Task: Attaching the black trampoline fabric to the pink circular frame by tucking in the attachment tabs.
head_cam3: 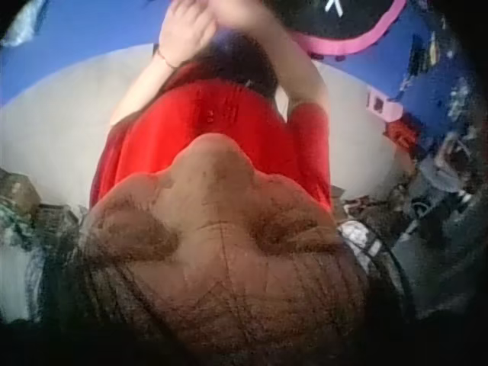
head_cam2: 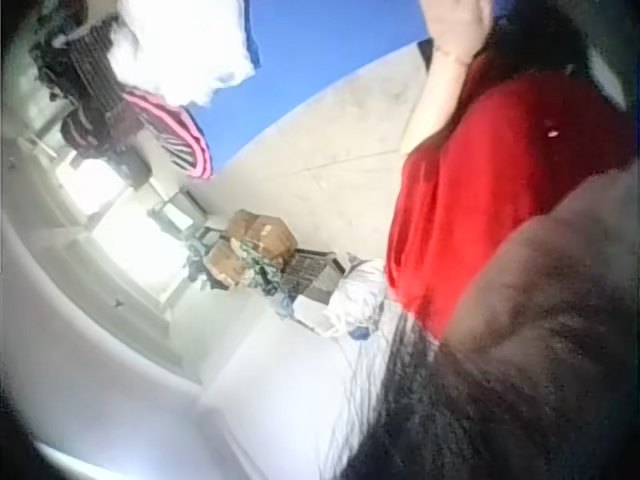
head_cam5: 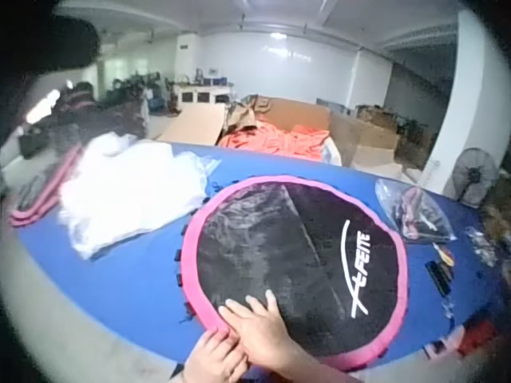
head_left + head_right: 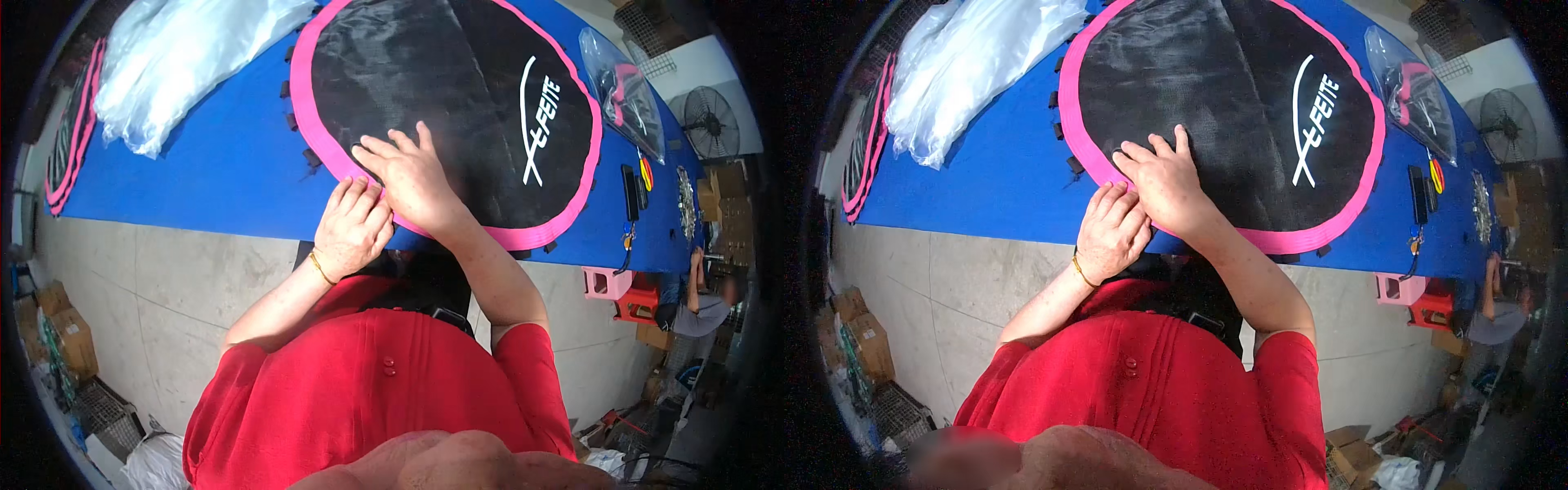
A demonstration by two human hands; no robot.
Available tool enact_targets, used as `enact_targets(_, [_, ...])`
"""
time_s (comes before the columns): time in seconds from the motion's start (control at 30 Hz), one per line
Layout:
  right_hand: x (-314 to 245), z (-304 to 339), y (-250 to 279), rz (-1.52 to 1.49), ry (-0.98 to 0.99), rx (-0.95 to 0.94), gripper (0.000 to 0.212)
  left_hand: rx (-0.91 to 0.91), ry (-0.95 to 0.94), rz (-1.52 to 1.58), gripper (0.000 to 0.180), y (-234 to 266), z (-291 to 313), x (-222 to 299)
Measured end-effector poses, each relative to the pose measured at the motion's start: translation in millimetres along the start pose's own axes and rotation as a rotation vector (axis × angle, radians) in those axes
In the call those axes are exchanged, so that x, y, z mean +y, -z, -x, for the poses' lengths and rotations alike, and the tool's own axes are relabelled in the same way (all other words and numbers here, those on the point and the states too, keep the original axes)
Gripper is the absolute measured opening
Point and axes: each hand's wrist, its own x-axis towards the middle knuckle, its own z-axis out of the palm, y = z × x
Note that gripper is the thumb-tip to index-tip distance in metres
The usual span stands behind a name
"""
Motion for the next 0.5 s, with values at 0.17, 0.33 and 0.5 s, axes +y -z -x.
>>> enact_targets(0.17, [3.7,-42.0,-7.7,0.023,0.005,-0.125,0.061,-0.028,0.017,0.007,0.032,0.1,0.4,-1.8])
enact_targets(0.33, [5.1,-87.4,-18.8,0.041,-0.002,-0.17,0.061,-0.021,0.039,0.036,0.032,4.0,-1.8,-1.6])
enact_targets(0.5, [28.7,-131.1,-39.8,0.003,-0.025,-0.054,0.052,-0.038,0.022,0.081,0.035,3.4,-3.7,-1.0])
